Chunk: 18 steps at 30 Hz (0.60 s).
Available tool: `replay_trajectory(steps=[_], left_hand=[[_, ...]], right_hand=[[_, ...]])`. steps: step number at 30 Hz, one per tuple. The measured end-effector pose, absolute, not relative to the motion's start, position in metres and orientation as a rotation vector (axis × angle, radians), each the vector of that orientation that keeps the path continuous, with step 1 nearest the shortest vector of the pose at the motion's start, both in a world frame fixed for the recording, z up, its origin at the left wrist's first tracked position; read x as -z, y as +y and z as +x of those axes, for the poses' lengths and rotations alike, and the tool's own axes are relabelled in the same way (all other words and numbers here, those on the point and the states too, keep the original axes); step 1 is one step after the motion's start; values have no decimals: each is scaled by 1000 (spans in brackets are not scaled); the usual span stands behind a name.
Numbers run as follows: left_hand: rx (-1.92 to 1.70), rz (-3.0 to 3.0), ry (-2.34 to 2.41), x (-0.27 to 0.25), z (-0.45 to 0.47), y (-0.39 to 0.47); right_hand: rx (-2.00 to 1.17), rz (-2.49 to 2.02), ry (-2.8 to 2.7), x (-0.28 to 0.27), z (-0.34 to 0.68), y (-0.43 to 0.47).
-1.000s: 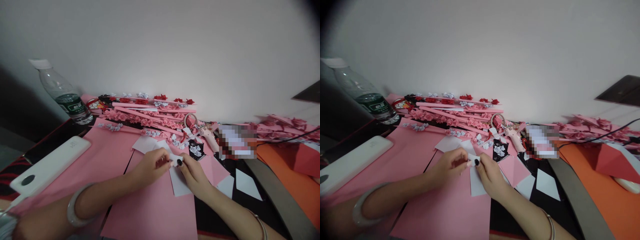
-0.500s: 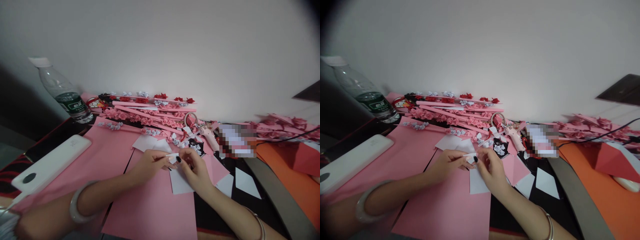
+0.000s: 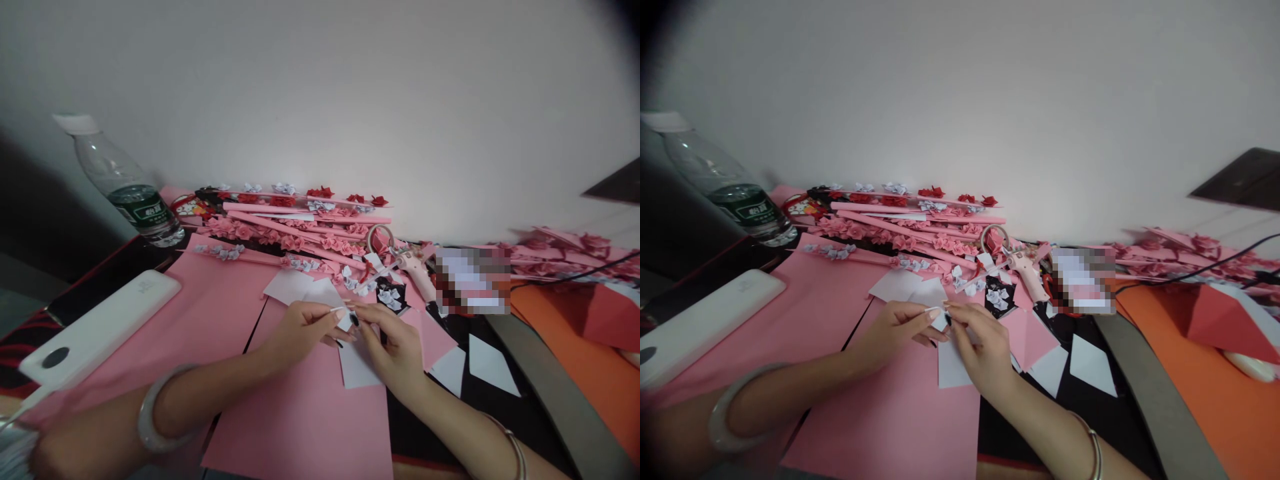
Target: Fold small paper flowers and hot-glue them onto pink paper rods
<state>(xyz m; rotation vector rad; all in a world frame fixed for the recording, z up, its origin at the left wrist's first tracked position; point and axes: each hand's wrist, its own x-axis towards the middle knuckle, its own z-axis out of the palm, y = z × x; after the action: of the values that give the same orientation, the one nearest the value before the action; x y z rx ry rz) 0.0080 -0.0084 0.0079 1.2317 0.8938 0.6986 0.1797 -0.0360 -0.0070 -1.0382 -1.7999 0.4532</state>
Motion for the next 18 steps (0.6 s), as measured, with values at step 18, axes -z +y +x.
replay_trajectory(steps=[18], left_hand=[[-724,1078,853,-2,6,-4]], right_hand=[[-205,-948,-2228,3,186,-37]])
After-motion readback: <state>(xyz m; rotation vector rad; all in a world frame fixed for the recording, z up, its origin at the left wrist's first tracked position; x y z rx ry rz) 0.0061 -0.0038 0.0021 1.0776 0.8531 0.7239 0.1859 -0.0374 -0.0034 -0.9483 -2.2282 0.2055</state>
